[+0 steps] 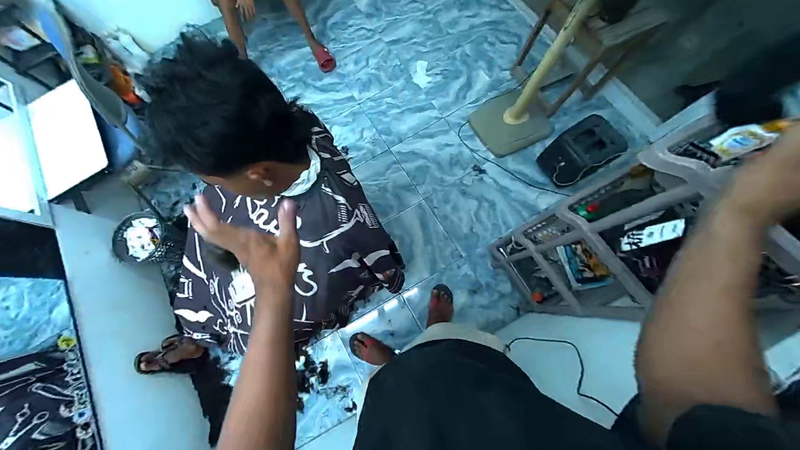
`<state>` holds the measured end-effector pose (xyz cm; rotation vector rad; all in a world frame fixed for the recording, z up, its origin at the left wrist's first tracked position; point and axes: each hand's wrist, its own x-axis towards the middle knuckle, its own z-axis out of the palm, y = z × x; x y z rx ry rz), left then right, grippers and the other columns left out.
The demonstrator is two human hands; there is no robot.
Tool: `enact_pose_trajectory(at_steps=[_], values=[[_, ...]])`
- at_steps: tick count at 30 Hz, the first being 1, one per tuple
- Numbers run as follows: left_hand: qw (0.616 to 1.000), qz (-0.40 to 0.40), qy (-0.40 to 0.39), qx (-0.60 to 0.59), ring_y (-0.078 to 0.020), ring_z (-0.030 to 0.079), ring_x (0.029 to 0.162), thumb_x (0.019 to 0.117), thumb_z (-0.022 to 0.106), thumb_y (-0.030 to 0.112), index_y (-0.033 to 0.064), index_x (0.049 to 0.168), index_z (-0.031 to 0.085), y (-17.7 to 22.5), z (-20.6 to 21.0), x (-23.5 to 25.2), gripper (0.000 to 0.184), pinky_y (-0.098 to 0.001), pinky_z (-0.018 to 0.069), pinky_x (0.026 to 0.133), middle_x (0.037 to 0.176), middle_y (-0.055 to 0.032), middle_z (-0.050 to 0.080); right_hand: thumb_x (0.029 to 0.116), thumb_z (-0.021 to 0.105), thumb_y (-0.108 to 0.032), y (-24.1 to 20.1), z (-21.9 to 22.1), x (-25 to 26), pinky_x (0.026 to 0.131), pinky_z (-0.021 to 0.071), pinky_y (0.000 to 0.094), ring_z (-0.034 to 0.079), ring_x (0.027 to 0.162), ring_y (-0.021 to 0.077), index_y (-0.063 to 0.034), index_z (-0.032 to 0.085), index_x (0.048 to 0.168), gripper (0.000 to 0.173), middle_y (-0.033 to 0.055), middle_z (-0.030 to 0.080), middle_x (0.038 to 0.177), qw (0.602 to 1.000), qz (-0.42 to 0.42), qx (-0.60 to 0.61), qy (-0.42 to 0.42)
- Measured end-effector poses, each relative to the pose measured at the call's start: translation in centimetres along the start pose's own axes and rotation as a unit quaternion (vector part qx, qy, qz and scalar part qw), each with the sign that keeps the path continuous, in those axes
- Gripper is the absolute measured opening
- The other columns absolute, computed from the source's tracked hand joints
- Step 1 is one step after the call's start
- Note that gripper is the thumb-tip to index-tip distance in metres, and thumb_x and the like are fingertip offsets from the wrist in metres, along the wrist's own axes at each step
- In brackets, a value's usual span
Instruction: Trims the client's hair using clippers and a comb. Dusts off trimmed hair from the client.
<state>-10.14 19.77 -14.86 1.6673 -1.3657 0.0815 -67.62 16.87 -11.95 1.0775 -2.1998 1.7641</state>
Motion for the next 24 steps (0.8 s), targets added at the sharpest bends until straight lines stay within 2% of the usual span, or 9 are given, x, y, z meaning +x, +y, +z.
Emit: enact_pose_trajectory(at_steps=[2,4,6,8,13,16,20,23,24], values=[[0.999,0.008,0.029,0.027,-0.0591,0.013,0.149,0.0802,0.080,0.053,-0.0168,0.155,0.014,-0.9,1.6,3.9,0.121,-0.0603,0.0150,0.124,0.158,-0.0471,0.010,0.1001,0.063,-0.023,-2.2,2.0,-6.6,0.107,0.0481,0.0345,0.059,0.124,0.0241,0.0120,0.044,0.140,0.056,0.0253,0.056,0.135,0.986,-0.134,0.056,-0.077],[0.998,-0.025,0.038,0.044,-0.0570,0.011,0.150,0.0749,0.083,0.048,-0.0115,0.158,0.013,-2.2,2.7,5.8,0.124,-0.0570,0.0146,0.125,0.160,-0.0437,0.007,0.0971,0.066,-0.019,-5.3,3.7,-14.4,0.095,0.0556,0.0357,0.064,0.109,0.0197,0.0061,0.050,0.134,0.048,0.0199,0.062,0.124,0.954,-0.153,0.094,-0.241],[0.996,-0.047,0.045,0.055,-0.0532,0.012,0.152,0.0745,0.082,0.046,-0.0077,0.160,0.013,-3.2,3.1,6.2,0.122,-0.0533,0.0159,0.125,0.163,-0.0394,0.008,0.0889,0.071,-0.017,-8.9,5.8,-21.1,0.080,0.0609,0.0406,0.068,0.093,0.0200,-0.0003,0.059,0.125,0.042,0.0158,0.067,0.112,0.871,-0.127,0.138,-0.455],[0.996,-0.036,0.061,0.052,-0.0519,0.017,0.151,0.0751,0.082,0.045,-0.0078,0.159,0.016,-4.1,3.2,6.0,0.120,-0.0525,0.0205,0.124,0.163,-0.0388,0.011,0.0848,0.077,-0.019,-13.4,8.3,-25.8,0.085,0.0610,0.0435,0.069,0.098,0.0203,-0.0052,0.066,0.123,0.042,0.0122,0.069,0.114,0.778,-0.144,0.167,-0.588],[0.990,-0.108,0.082,0.034,-0.0504,0.017,0.151,0.0744,0.084,0.051,-0.0065,0.159,0.016,-5.1,2.6,5.7,0.123,-0.0510,0.0220,0.124,0.163,-0.0383,0.011,0.0895,0.072,-0.013,-20.9,18.8,-32.0,0.096,0.0589,0.0425,0.066,0.116,0.0249,-0.0028,0.068,0.121,0.033,0.0162,0.064,0.129,0.791,-0.225,0.258,-0.507],[0.982,-0.174,0.074,0.024,-0.0464,0.015,0.153,0.0675,0.088,0.058,-0.0005,0.162,0.012,-6.2,2.3,5.6,0.134,-0.0506,0.0228,0.124,0.165,-0.0342,0.008,0.0876,0.073,-0.021,-23.1,20.0,-30.7,0.086,0.0558,0.0577,0.068,0.102,0.0297,-0.0101,0.070,0.116,0.030,0.0137,0.070,0.109,0.715,-0.137,0.093,-0.680],[0.978,-0.192,0.080,-0.002,-0.0464,0.020,0.152,0.0696,0.088,0.051,-0.0012,0.161,0.012,-7.6,3.0,6.3,0.130,-0.0501,0.0277,0.122,0.164,-0.0347,0.011,0.0918,0.070,-0.021,-25.6,20.0,-30.4,0.088,0.0596,0.0467,0.068,0.105,0.0261,-0.0088,0.069,0.120,0.031,0.0138,0.068,0.117,0.795,-0.206,0.153,-0.549],[0.968,-0.236,0.076,-0.038,-0.0433,0.023,0.152,0.0648,0.090,0.060,0.0033,0.163,0.010,-8.2,3.6,6.3,0.138,-0.0493,0.0299,0.121,0.165,-0.0323,0.012,0.0877,0.076,-0.022,-26.3,20.2,-29.9,0.084,0.0563,0.0596,0.069,0.098,0.0317,-0.0092,0.071,0.114,0.030,0.0154,0.071,0.106,0.708,-0.185,0.058,-0.679],[0.967,-0.240,0.075,-0.046,-0.0441,0.024,0.151,0.0635,0.090,0.060,0.0032,0.162,0.011,-8.6,3.7,6.5,0.139,-0.0501,0.0308,0.121,0.164,-0.0328,0.013,0.0874,0.076,-0.025,-27.2,19.3,-29.8,0.082,0.0569,0.0577,0.069,0.096,0.0286,-0.0124,0.071,0.113,0.029,0.0116,0.071,0.104,0.700,-0.199,0.045,-0.684]])
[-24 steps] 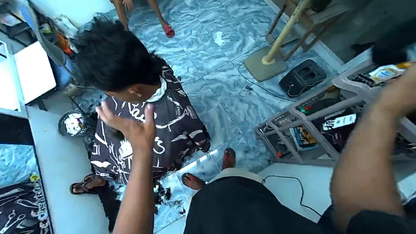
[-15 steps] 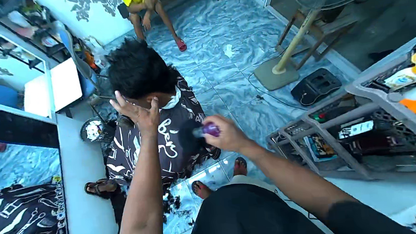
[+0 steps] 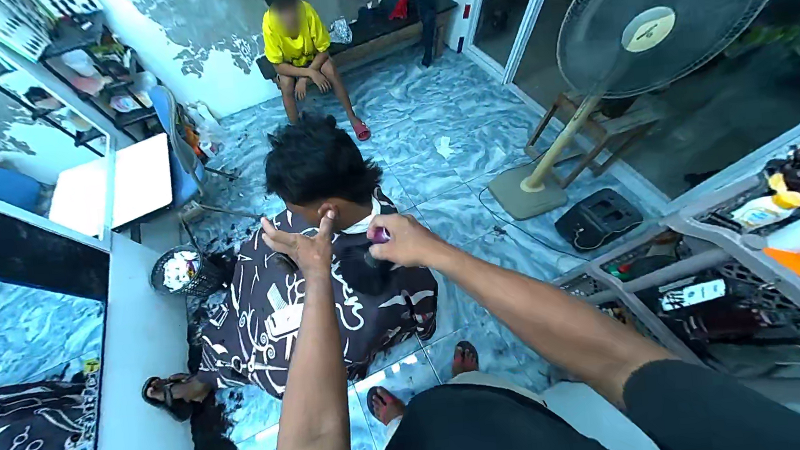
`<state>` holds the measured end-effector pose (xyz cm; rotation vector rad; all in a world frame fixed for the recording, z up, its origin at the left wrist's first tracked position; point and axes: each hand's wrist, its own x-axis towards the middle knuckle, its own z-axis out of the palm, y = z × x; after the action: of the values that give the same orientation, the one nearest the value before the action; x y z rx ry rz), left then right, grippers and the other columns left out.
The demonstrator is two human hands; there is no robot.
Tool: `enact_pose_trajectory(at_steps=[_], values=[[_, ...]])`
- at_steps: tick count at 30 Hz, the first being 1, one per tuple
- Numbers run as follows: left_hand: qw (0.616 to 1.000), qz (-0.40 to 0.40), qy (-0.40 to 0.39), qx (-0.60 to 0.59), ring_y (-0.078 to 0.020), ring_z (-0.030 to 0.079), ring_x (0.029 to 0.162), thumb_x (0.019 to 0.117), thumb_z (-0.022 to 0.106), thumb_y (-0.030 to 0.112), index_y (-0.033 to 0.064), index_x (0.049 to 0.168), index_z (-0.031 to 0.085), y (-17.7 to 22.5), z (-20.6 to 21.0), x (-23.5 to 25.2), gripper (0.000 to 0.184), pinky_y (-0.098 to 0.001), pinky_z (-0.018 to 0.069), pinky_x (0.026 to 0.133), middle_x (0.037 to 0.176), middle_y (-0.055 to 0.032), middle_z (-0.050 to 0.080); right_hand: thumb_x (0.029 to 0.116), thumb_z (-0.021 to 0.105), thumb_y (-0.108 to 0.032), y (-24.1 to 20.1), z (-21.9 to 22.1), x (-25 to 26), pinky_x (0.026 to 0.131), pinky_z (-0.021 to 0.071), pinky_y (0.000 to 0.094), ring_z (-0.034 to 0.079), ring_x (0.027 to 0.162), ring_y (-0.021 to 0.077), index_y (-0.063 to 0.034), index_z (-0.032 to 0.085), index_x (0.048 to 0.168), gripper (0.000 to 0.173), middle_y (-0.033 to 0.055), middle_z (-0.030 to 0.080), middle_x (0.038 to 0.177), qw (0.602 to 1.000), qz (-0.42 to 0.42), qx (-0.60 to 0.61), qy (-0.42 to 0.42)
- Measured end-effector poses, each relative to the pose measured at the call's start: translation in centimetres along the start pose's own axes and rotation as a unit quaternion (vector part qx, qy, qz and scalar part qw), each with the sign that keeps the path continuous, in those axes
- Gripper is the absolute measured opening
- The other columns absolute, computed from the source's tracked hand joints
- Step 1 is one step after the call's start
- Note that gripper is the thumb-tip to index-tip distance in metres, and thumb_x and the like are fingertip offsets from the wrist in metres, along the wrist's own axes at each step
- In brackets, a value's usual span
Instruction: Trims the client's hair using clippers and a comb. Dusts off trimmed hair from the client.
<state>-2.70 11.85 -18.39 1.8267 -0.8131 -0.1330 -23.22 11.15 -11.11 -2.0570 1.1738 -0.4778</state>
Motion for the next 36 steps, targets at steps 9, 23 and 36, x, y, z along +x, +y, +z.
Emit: enact_pose_trajectory(at_steps=[9,23,36], values=[[0.998,-0.037,-0.041,-0.019,-0.0495,0.031,0.146,0.0833,0.078,0.023,0.0070,0.164,0.008,-2.0,2.1,-0.9,0.108,-0.0604,0.0420,0.110,0.164,-0.0333,0.014,0.0915,0.066,-0.023,-6.8,-2.6,2.9,0.078,0.0595,0.0460,0.069,0.095,0.0212,-0.0146,0.073,0.110,0.022,0.0065,0.068,0.110,0.974,-0.141,-0.164,0.072],[0.938,0.176,-0.255,-0.158,-0.0352,0.052,0.136,0.0958,0.070,0.031,-0.0041,0.131,0.058,-5.1,-6.1,-22.7,0.051,-0.0471,0.0492,0.111,0.146,-0.0298,0.049,0.0949,0.068,-0.026,-6.1,5.1,-0.8,0.082,0.0609,0.0406,0.070,0.097,0.0195,-0.0127,0.075,0.110,0.022,0.0072,0.071,0.113,0.985,-0.098,-0.055,0.133],[0.633,-0.152,-0.756,0.071,-0.0298,0.060,0.126,0.1078,0.049,0.021,-0.0021,0.133,0.063,-9.7,-7.8,-26.3,0.037,-0.0464,0.0440,0.112,0.132,-0.0228,0.065,0.0920,0.073,-0.028,0.3,4.7,0.7,0.082,0.0558,0.0555,0.068,0.093,0.0305,-0.0050,0.071,0.113,0.031,0.0165,0.070,0.105,0.981,-0.030,0.088,-0.173]])
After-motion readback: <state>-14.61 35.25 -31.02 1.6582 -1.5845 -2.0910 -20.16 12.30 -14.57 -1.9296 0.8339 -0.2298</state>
